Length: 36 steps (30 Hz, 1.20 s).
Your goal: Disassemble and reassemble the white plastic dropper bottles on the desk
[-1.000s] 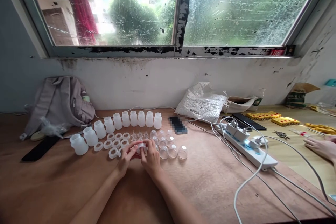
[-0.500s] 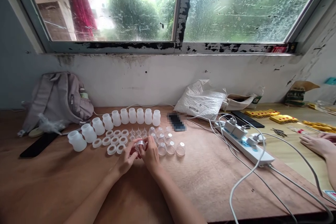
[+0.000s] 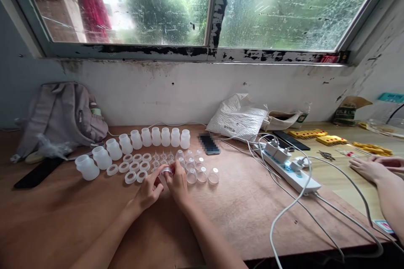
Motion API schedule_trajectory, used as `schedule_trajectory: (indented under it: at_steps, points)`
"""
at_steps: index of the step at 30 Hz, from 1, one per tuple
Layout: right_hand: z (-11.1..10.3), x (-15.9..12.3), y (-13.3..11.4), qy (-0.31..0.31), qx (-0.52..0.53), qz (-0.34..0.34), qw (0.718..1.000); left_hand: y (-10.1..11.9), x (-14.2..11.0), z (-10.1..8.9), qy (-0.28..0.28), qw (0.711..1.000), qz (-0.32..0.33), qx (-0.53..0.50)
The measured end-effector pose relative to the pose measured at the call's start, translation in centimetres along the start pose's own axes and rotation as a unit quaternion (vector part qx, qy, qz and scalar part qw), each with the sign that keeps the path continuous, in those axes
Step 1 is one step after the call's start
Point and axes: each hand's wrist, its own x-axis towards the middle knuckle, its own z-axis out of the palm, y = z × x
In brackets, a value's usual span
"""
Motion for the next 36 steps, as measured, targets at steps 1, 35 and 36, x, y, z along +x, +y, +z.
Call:
schedule_trajectory:
  at_steps: [1,35,36]
  points:
    - [0.0,0.0,0.0,0.0,-0.001,0.001,1.0,0.0,0.0,0.0,0.001,1.0,0.01,0.014]
    - [-0.7,0.1,-1.8,-0.12,0.357,0.141,0.915,-1.7,0.4,-0.8,0.103,0.97,0.074,0.208]
    - [-0.8,0.2,-1.7,-0.128,0.373,0.159,0.905,-1.8,0.4,-0.7,0.102,0.97,0.076,0.206]
